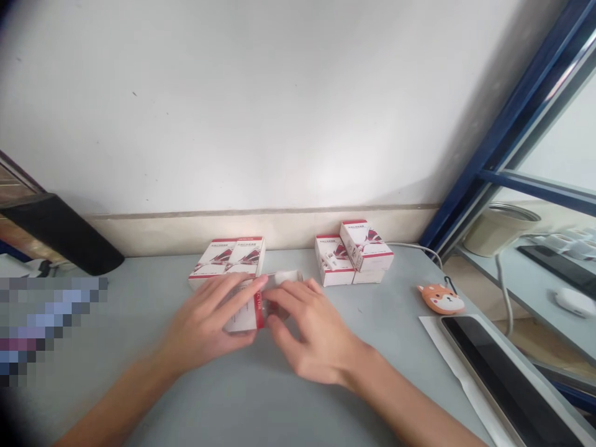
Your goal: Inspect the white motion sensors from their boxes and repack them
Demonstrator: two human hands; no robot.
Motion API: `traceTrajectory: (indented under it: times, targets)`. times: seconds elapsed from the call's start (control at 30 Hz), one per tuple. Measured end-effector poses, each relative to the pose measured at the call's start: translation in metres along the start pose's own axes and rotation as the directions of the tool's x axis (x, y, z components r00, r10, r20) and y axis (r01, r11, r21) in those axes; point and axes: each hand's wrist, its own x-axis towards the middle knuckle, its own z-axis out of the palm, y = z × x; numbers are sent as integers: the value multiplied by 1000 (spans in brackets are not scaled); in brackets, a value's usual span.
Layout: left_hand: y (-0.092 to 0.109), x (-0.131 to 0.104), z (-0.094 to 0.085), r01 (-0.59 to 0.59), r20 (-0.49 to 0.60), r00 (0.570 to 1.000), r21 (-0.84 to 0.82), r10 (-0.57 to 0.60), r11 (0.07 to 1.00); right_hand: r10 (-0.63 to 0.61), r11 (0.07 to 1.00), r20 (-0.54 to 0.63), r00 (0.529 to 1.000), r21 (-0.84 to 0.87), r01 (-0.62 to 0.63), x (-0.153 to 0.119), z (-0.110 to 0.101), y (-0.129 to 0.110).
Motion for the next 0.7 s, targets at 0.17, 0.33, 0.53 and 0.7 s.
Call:
traceTrajectory:
  times: [0.17, 0.33, 0.53, 0.7]
  targets:
    - [-2, -2, 2, 26, -1, 1000, -41, -26, 999, -66, 995, -41, 997, 78, 69, 1, 7, -2]
    - [-2, 0, 0, 39, 5, 999, -36, -39, 999, -50, 978, -174, 984, 191, 83, 0, 13, -3]
    - [-3, 1, 1, 125, -47, 991, 10, -124, 992, -100, 981, -443, 891, -194, 14, 4, -17, 22]
    - [-7, -1, 5, 203, -25, 979, -26, -203, 979, -74, 626, -517, 853, -690, -364, 1, -39, 73]
